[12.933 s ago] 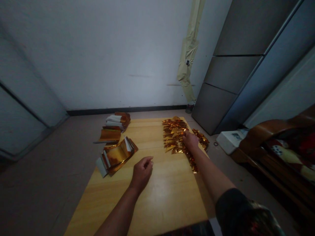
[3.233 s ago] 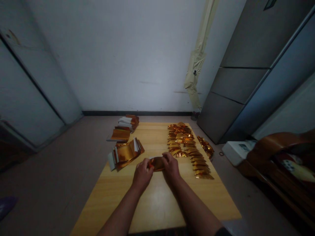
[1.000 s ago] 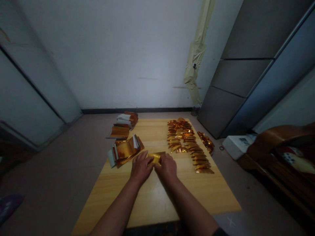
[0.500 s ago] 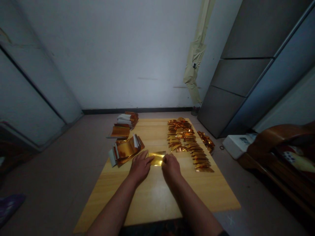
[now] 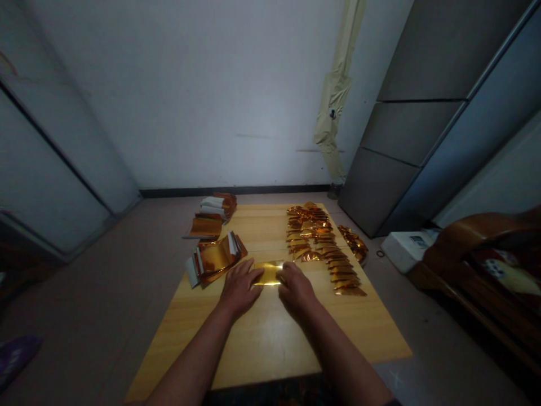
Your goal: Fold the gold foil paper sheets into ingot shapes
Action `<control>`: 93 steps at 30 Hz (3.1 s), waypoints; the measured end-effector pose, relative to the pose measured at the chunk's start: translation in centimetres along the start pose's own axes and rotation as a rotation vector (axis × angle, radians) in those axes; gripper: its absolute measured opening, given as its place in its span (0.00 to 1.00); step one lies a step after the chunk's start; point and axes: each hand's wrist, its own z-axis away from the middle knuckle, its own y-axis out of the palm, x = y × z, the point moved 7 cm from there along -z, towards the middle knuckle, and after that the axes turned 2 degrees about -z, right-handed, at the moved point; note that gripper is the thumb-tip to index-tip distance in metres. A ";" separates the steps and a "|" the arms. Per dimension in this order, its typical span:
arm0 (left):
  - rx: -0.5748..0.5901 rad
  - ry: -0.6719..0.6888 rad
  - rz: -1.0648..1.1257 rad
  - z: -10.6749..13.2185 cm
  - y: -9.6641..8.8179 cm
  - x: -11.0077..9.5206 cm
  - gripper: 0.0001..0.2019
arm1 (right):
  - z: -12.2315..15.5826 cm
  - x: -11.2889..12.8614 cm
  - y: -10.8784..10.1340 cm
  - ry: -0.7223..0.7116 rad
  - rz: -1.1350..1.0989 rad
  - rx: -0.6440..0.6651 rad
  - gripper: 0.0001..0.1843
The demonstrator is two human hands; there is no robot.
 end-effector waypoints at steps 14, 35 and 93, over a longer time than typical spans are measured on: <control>-0.073 0.038 -0.014 0.4 -0.1 -0.3 0.19 | -0.9 -2.1 0.5 0.212 -0.067 -0.067 0.19; -0.063 -0.435 0.302 -2.6 1.6 0.8 0.16 | -0.9 0.5 2.2 -0.053 -0.048 -0.050 0.21; -0.250 -0.476 1.470 -0.1 2.2 -1.2 0.16 | -1.9 -2.8 2.9 0.278 -1.201 -0.318 0.17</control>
